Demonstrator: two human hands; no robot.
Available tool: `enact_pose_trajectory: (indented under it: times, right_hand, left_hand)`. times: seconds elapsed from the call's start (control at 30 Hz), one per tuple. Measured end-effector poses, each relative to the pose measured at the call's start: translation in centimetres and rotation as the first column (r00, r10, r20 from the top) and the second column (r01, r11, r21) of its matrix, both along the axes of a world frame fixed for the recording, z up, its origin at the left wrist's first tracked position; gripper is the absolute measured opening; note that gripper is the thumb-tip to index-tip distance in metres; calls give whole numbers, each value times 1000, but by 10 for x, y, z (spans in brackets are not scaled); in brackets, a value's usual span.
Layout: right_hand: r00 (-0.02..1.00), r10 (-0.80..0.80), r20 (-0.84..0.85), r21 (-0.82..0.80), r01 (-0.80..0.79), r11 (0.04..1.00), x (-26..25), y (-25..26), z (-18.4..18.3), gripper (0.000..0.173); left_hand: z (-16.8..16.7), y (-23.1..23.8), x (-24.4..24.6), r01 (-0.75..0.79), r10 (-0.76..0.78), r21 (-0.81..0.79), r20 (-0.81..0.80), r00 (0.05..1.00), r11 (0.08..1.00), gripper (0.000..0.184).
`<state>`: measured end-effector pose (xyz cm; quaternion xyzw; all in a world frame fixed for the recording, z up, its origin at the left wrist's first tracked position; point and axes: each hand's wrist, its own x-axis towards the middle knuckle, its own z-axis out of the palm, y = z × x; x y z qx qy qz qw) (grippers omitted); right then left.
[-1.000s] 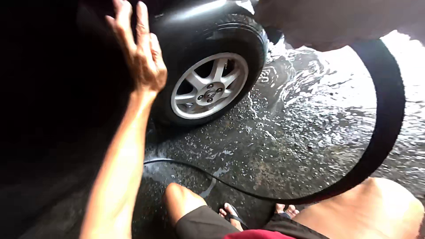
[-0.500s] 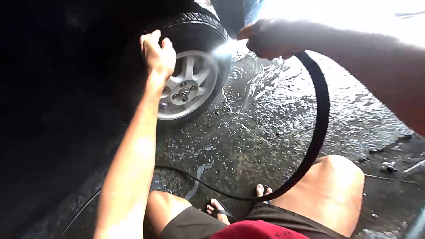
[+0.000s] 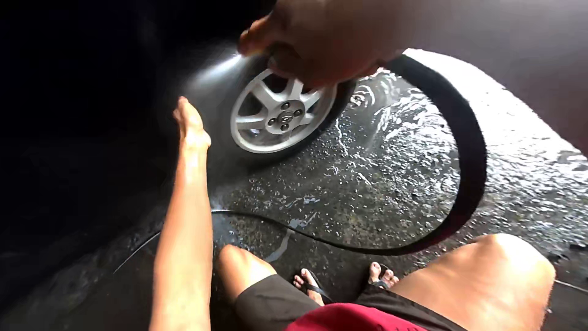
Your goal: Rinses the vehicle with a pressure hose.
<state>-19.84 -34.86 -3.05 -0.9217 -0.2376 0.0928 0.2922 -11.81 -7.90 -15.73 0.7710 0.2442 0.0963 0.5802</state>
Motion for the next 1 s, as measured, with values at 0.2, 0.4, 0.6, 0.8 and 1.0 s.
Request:
enact_pose_trajectory:
  times: [0.2,0.4,0.6,0.8,1.0]
  right_hand:
    - [984,-103,-148,116,121,986,10,18,1,35]
    - [983,44,-180,-4,-45,999,8,37,-15,46]
    - [962,59,-266,-332,-148,931,15,56,-71,53]
    - [927,-93,-364,-424,-76,903,27,15,-113,45]
    - [819,-365,-443,-513,102,852,32,-28,-149,46]
  left_hand:
    - [-8,35,15,-50,38,-217,-58,998,975,49]
    - [-30,66,11,-142,101,-229,-182,978,963,55]
    - [-85,91,-4,-156,57,-294,-322,945,943,56]
    - [-112,69,-7,-151,48,-302,-323,945,941,59]
    - [-140,39,-16,-155,19,-275,-440,898,949,58]
